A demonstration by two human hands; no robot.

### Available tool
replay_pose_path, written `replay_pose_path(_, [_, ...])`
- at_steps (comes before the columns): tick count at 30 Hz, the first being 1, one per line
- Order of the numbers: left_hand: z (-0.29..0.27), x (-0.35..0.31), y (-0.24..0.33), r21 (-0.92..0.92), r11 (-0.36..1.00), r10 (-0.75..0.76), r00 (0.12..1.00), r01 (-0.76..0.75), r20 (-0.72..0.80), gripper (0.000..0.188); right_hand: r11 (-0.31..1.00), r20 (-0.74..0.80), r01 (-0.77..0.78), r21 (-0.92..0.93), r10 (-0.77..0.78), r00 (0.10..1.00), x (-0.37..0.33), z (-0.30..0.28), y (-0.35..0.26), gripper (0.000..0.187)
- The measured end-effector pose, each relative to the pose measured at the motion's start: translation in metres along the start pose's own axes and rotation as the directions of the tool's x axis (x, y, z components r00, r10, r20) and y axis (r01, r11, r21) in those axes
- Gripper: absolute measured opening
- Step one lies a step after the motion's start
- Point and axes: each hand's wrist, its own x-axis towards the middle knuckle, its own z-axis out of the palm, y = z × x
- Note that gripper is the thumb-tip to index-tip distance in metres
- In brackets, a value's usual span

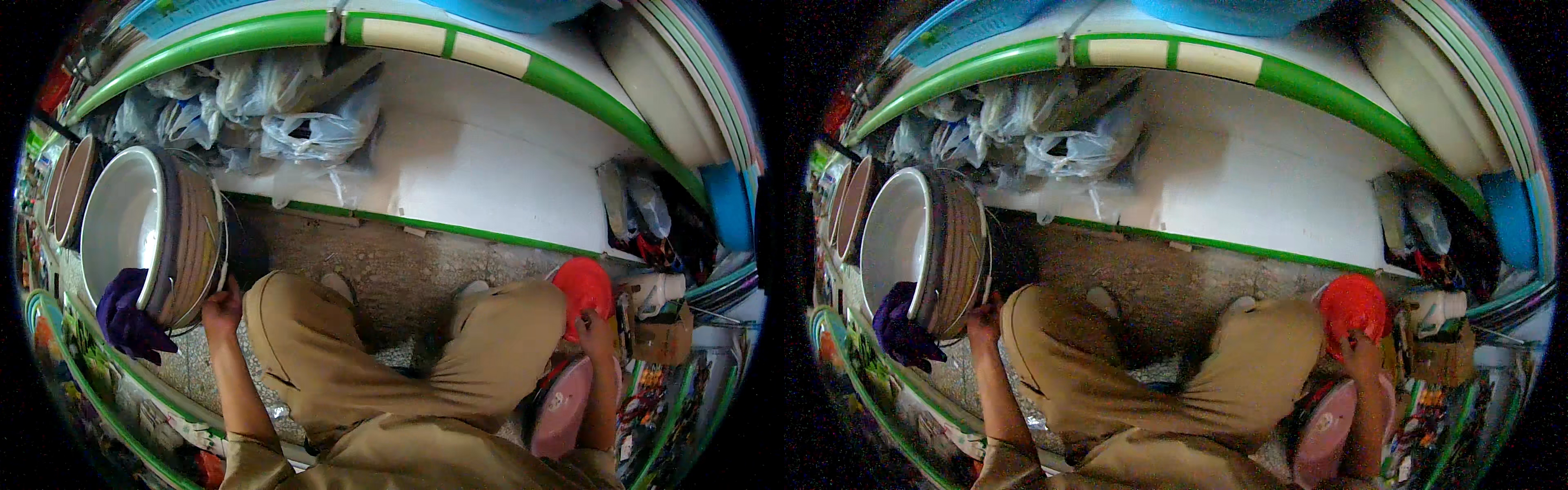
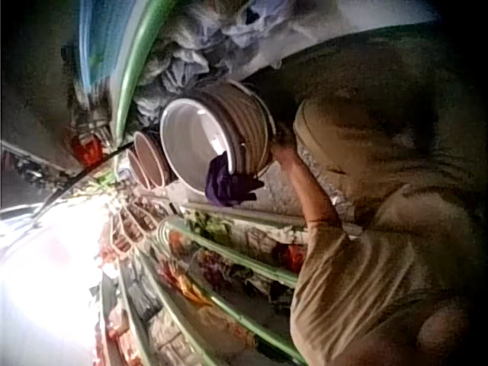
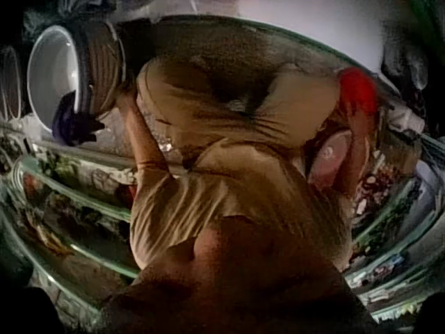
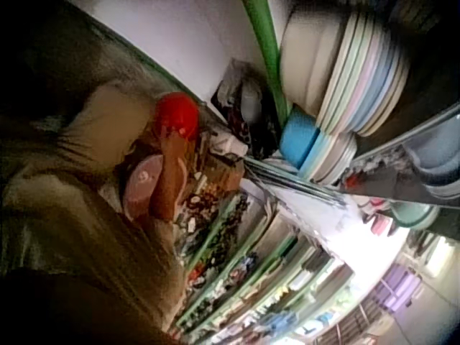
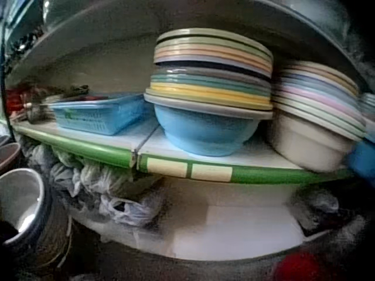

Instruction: The person sits on the floor and organizes items on a low shelf. They remove plastic bags, inspect a pair of blue and yellow slippers, and wipe the shelf surface with a purple cloth. They also move a pink basin and a red-lidded container to tidy the area.

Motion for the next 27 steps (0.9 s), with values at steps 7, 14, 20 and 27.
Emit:
replay_pose_path(7, [0.009, -0.039, -0.022, 0.331, 0.944, -0.097, 0.973, 0.022, 0.21, 0.04, 0.994, 0.003, -0.109, -0.009, 0.109, 0.994, -0.033, 0.0, 0.026, 0.038])
replay_pose_path(14, [0.029, -0.023, -0.082, 0.886, 0.438, -0.292, 0.907, -0.154, 0.303, 0.026, 0.974, 0.02, -0.21, -0.088, 0.213, 0.977, -0.065, -0.012, 0.02, 0.039])
replay_pose_path(20, [-0.027, 0.087, -0.141, 0.909, -0.178, -0.158, 0.922, -0.378, 0.353, 0.037, 0.963, 0.042, -0.267, 0.038, 0.265, 0.963, -0.06, -0.043, -0.035, 0.043])
replay_pose_path(27, [-0.099, 0.183, -0.246, 0.51, -0.721, -0.157, 0.827, -0.47, 0.54, 0.046, 0.98, -0.207, -0.186, -0.064, 0.169, 0.964, -0.101, 0.012, 0.1, 0.046])
